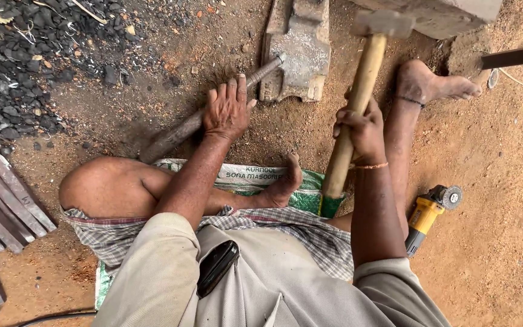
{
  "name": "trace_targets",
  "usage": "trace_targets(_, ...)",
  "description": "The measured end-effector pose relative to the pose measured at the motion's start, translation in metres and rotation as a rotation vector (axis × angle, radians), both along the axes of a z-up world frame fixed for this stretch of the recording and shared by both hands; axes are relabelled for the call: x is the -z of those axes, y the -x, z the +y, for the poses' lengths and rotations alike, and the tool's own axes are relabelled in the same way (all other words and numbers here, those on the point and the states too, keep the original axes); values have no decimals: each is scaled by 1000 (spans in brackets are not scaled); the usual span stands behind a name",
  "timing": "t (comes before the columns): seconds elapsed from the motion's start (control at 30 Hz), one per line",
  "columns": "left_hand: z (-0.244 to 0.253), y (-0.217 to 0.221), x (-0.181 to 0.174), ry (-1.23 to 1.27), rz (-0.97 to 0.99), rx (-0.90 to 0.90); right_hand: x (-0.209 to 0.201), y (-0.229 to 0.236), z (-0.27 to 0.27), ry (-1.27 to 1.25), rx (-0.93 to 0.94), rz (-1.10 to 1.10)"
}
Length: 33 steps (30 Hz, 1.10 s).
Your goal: Manually shaping and finishing metal components using a hammer, chisel, and angle grinder.
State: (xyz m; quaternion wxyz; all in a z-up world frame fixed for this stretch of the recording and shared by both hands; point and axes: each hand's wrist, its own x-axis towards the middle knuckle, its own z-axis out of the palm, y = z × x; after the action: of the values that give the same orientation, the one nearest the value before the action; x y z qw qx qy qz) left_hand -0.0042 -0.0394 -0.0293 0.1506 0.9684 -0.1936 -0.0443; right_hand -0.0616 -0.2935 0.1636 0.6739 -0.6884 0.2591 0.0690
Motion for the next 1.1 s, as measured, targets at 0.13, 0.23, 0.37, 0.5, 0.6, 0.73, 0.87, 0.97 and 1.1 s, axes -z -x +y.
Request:
trace_targets(0.13,-1,2,12,-15,-116,3,35,-4,15,91,-7,72)
trace_targets(0.23,4,-4,3,-51,28,43,58,9,-1,34,-193,255)
trace_targets(0.37,2,10,11,-14,21,33,27,20,-1,-52,-217,277)
trace_targets(0.5,-5,19,17,122,-171,22,0,3,1,-36,-8,31)
trace_targets(0.6,-5,16,17,147,-113,8,23,-7,13,-11,63,-60)
trace_targets(0.73,-5,18,20,128,-109,38,41,10,28,200,-111,198)
trace_targets(0.87,5,19,5,146,-116,44,42,41,36,349,-220,295)
trace_targets(0.97,6,15,-22,162,-85,88,40,52,47,554,-210,335)
trace_targets(1.1,23,9,-47,191,31,107,52,58,48,864,-362,443)
